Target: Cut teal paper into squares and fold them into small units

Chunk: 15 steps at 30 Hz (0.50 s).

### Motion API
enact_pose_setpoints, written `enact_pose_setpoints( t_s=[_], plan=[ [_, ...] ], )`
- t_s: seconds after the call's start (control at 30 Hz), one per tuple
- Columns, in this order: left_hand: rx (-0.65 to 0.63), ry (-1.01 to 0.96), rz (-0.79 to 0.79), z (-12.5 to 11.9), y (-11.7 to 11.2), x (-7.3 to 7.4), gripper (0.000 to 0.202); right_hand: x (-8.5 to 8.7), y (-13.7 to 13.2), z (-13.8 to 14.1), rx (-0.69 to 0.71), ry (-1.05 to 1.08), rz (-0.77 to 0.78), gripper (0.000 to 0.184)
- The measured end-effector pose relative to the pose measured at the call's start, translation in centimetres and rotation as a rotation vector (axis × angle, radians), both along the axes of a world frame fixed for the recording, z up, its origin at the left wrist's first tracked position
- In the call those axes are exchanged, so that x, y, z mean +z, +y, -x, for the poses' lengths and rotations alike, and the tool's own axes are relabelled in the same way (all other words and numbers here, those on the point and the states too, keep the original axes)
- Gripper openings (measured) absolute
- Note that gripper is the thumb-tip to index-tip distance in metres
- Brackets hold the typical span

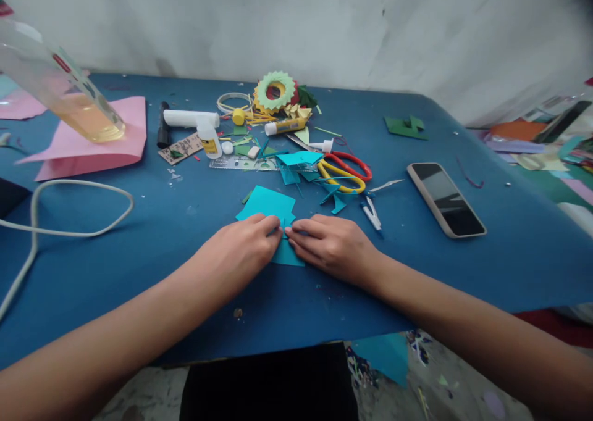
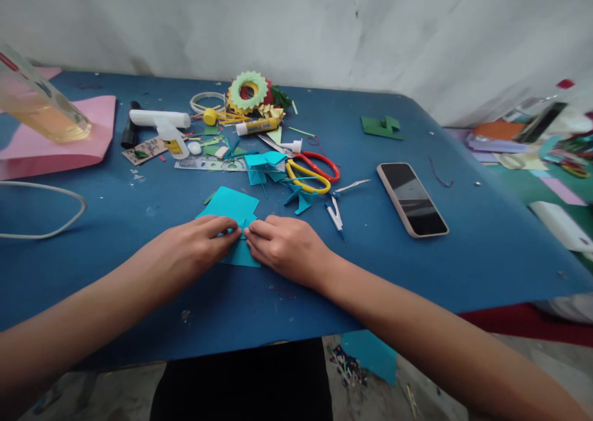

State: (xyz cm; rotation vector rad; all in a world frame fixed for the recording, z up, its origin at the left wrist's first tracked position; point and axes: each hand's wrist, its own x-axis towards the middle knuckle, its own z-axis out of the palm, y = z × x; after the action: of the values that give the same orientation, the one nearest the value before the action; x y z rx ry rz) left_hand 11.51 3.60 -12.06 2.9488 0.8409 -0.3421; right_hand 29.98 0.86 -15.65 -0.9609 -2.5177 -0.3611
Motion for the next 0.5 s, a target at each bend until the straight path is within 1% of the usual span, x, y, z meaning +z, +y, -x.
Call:
enact_pose_setpoints(
  t_s=[0.13,0.33,0.5],
  plan=[
    [-0.038,0.034,-0.021,-0.1,0.1,-0.2,0.024,0.0,0.0,0.0,-0.007,0.003,0.005,0.025],
    [-0.102,-0.036,-0.083,0.3,0.5,-1.2,0.024,0.0,-0.1,0.1,0.001,0.013,-0.002,0.026],
    [-0.177,-0.015,-0.093,0.7,0.9,-1.2,0.020,-0.1,-0.2,0.2,0.014,0.027,0.026,0.027]
  ],
)
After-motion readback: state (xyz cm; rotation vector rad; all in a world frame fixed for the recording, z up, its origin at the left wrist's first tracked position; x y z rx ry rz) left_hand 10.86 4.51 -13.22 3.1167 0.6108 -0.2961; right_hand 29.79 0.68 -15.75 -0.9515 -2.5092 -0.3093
